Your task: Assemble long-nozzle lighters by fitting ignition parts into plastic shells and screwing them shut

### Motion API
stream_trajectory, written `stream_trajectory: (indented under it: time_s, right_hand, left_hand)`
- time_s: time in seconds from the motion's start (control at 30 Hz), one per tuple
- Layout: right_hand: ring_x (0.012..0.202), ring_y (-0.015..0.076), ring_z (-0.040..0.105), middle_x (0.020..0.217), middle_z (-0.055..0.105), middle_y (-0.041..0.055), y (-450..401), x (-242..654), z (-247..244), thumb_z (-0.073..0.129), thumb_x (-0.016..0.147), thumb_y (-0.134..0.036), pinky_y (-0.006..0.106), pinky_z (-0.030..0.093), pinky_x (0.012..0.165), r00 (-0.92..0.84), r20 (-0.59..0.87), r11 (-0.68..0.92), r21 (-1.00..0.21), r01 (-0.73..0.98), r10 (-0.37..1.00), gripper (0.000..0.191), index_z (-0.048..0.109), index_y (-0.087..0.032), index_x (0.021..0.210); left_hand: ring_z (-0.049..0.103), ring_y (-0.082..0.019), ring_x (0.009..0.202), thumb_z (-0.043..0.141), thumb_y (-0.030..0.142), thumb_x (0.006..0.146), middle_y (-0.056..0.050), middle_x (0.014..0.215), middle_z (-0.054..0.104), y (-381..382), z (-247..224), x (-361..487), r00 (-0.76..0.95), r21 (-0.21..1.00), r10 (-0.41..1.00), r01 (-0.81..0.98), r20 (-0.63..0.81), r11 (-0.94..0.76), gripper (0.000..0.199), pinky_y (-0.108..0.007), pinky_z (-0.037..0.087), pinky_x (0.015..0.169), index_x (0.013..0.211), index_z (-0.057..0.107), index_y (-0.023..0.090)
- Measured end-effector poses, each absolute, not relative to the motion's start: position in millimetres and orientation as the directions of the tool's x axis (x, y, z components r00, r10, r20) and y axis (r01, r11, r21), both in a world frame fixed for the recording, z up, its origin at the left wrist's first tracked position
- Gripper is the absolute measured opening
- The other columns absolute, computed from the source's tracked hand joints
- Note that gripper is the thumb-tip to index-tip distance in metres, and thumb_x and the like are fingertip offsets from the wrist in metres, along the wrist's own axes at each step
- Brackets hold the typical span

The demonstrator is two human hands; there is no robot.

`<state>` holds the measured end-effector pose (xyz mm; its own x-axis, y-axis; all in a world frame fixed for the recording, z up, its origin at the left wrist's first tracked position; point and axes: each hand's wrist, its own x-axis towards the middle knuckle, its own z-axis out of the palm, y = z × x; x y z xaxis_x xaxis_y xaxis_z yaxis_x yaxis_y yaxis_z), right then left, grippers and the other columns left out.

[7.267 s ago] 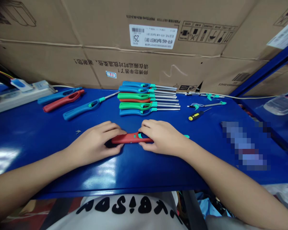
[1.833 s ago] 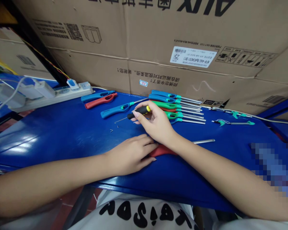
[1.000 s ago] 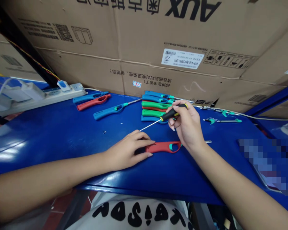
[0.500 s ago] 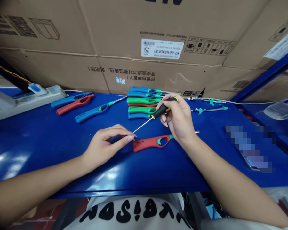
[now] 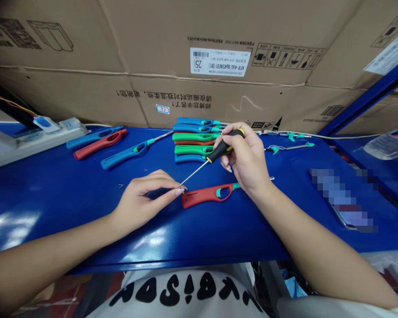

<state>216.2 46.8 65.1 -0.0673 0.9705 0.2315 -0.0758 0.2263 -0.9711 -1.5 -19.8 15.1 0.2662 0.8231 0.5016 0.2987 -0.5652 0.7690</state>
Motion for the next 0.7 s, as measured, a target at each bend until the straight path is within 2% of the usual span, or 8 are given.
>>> stream_trajectory:
  time_s: [0.23,0.37,0.53,0.7]
  right_hand:
    - [0.039,0.0095,0.043,0.070,0.063,-0.0014,47,218,64,0.070,0.080,-0.032,0.025,0.029,0.034,-0.091,0.314,0.298,-0.942,-0.152,0.945,0.017,0.054,-0.027,0.082]
    - [0.038,0.0084,0.045,0.070,0.065,-0.0026,48,219,63,0.067,0.081,-0.027,0.023,0.028,0.032,-0.088,0.359,0.341,-0.924,-0.172,0.929,0.012,0.056,-0.025,0.083]
    - [0.039,0.0085,0.046,0.071,0.065,-0.0034,53,226,58,0.068,0.086,-0.028,0.024,0.029,0.032,-0.133,0.473,0.467,-0.881,-0.075,0.871,0.009,0.060,-0.029,0.084]
    - [0.040,0.0078,0.049,0.077,0.067,-0.0035,53,229,58,0.067,0.092,-0.032,0.025,0.035,0.033,-0.204,0.589,0.607,-0.794,0.030,0.782,0.008,0.063,-0.032,0.099]
  left_hand:
    - [0.068,-0.014,0.080,0.074,0.017,0.088,-0.003,0.085,0.078,-18,15,-3,0.284,0.750,0.803,0.294,0.524,-0.593,0.005,-0.028,0.054,0.077,0.088,0.078,0.017]
    - [0.068,-0.014,0.080,0.074,0.016,0.088,-0.003,0.084,0.077,-18,15,-2,0.285,0.743,0.798,0.296,0.531,-0.601,0.005,-0.027,0.054,0.077,0.087,0.078,0.017]
    - [0.068,-0.014,0.080,0.074,0.016,0.088,-0.002,0.085,0.077,-17,13,-2,0.290,0.746,0.807,0.312,0.514,-0.588,0.004,-0.027,0.054,0.078,0.088,0.078,0.018]
    - [0.068,-0.014,0.080,0.074,0.016,0.087,-0.001,0.084,0.077,-18,12,-2,0.294,0.766,0.824,0.314,0.483,-0.561,0.004,-0.027,0.053,0.078,0.086,0.077,0.018]
